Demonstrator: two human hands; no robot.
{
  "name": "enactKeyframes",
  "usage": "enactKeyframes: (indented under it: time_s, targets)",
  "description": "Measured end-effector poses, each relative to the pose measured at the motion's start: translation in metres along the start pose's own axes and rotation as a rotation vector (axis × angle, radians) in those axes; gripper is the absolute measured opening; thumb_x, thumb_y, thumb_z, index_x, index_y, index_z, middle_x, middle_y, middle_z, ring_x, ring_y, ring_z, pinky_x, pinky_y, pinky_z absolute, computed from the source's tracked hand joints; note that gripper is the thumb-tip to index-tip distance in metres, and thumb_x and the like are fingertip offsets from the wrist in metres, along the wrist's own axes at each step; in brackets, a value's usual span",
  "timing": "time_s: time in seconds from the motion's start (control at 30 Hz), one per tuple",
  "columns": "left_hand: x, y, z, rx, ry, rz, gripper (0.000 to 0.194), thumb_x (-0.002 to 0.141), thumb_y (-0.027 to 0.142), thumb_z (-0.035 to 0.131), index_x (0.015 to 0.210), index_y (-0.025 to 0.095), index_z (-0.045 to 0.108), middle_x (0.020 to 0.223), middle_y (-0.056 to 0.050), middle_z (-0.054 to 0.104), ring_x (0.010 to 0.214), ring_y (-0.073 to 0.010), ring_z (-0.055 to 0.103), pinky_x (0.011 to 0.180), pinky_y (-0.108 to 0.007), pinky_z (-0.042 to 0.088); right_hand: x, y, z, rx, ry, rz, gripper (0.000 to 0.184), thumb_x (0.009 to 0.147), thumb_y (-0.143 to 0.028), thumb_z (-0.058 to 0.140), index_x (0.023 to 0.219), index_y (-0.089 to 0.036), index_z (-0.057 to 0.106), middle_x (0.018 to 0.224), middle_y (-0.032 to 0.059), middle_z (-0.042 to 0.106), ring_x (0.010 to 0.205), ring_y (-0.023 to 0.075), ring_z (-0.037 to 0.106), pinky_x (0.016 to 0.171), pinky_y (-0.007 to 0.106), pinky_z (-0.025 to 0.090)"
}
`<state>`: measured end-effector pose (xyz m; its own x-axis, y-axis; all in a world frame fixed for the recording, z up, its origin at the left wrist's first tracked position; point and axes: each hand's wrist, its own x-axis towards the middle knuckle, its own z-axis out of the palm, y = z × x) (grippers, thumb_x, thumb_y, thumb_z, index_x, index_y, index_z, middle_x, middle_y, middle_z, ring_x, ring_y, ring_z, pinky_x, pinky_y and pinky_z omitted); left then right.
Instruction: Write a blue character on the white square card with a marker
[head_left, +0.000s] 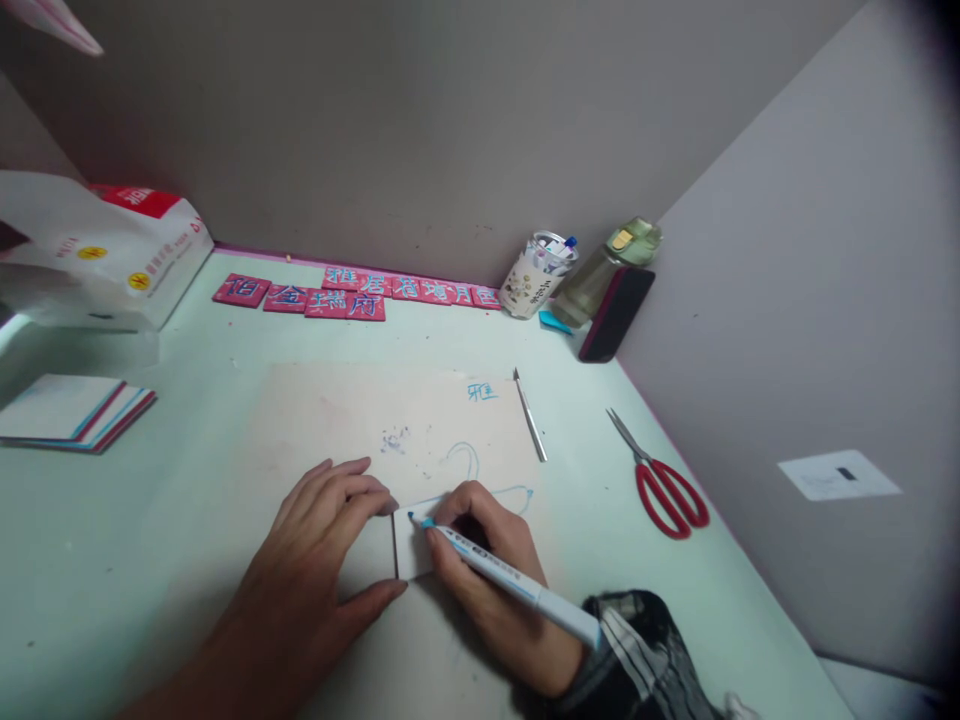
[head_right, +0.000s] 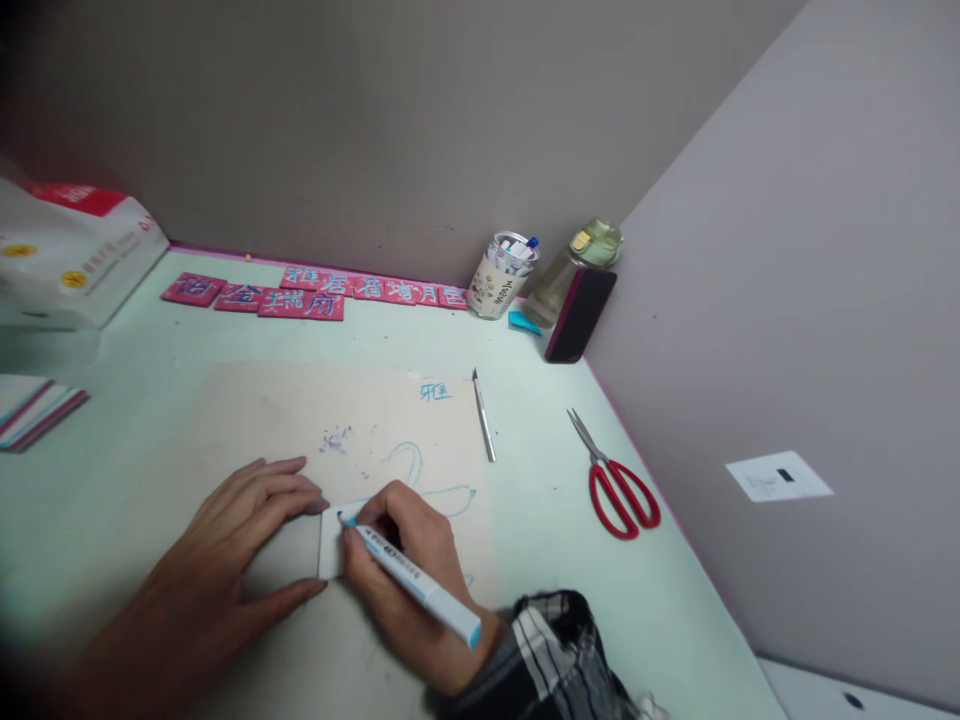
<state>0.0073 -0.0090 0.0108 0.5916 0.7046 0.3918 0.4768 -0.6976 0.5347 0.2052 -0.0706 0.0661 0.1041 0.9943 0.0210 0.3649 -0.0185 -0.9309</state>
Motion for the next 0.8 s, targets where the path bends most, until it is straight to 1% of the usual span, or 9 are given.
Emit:
enactKeyframes:
  time_s: [0.2, 0.37, 0.47, 0.57, 0.67, 0.8]
  targets:
    - [-0.001, 0.000, 0.000, -0.006, -0.001, -0.029, 0.040, 0.084, 0.037, 0.073, 0.119, 0.029, 0.058, 0.119, -0.005, 0.070, 0.129, -0.0338, 0.060, 0.113, -0.054, 0.045, -0.001, -0.002, -0.002, -0.033, -0.054, -0.023, 0.017, 0.090, -0.024, 0.056, 0.075, -0.023, 0.048, 0.069, -0.0028, 0.051, 0.062, 0.0136, 0.044, 0.058, 0.029, 0.036]
    - [-0.001, -0.002, 0.000, -0.010, 0.004, -0.004, 0.042, 0.083, 0.040, 0.075, 0.120, 0.029, 0.058, 0.119, -0.004, 0.070, 0.128, -0.0331, 0.061, 0.114, -0.054, 0.045, -0.002, -0.005, -0.003, -0.025, -0.100, -0.038, 0.019, 0.089, -0.024, 0.056, 0.072, -0.024, 0.046, 0.067, -0.0028, 0.050, 0.061, 0.0138, 0.043, 0.058, 0.030, 0.034]
    - [-0.002, -0.003, 0.000, -0.009, 0.002, 0.001, 0.042, 0.083, 0.039, 0.076, 0.120, 0.029, 0.058, 0.119, -0.004, 0.070, 0.128, -0.0332, 0.061, 0.114, -0.054, 0.045, -0.002, -0.006, -0.004, -0.014, -0.119, -0.026, 0.020, 0.089, -0.024, 0.056, 0.072, -0.024, 0.046, 0.067, -0.0029, 0.049, 0.061, 0.0138, 0.043, 0.058, 0.030, 0.034]
    - [-0.004, -0.004, 0.002, -0.008, -0.002, -0.013, 0.043, 0.083, 0.039, 0.076, 0.120, 0.028, 0.058, 0.120, -0.005, 0.070, 0.129, -0.0337, 0.060, 0.116, -0.056, 0.043, -0.002, -0.006, -0.005, 0.007, -0.138, 0.000, 0.019, 0.089, -0.024, 0.056, 0.072, -0.024, 0.046, 0.068, -0.0032, 0.049, 0.062, 0.0137, 0.043, 0.058, 0.030, 0.034]
    - [-0.006, -0.008, 0.006, 0.000, 0.008, -0.005, 0.047, 0.081, 0.038, 0.077, 0.122, 0.029, 0.056, 0.119, -0.005, 0.069, 0.130, -0.0343, 0.059, 0.116, -0.057, 0.041, -0.001, -0.004, -0.004, 0.049, -0.108, 0.035, 0.018, 0.087, -0.022, 0.056, 0.073, -0.023, 0.046, 0.068, -0.0038, 0.047, 0.063, 0.0137, 0.042, 0.059, 0.029, 0.034]
    - [-0.006, -0.015, 0.009, 0.032, 0.018, 0.056, 0.050, 0.079, 0.035, 0.079, 0.123, 0.029, 0.056, 0.119, -0.006, 0.070, 0.126, -0.0342, 0.062, 0.112, -0.055, 0.046, 0.001, 0.002, -0.003, 0.119, 0.010, 0.119, 0.015, 0.084, -0.021, 0.057, 0.074, -0.023, 0.047, 0.069, -0.0034, 0.048, 0.066, 0.0145, 0.043, 0.060, 0.029, 0.034]
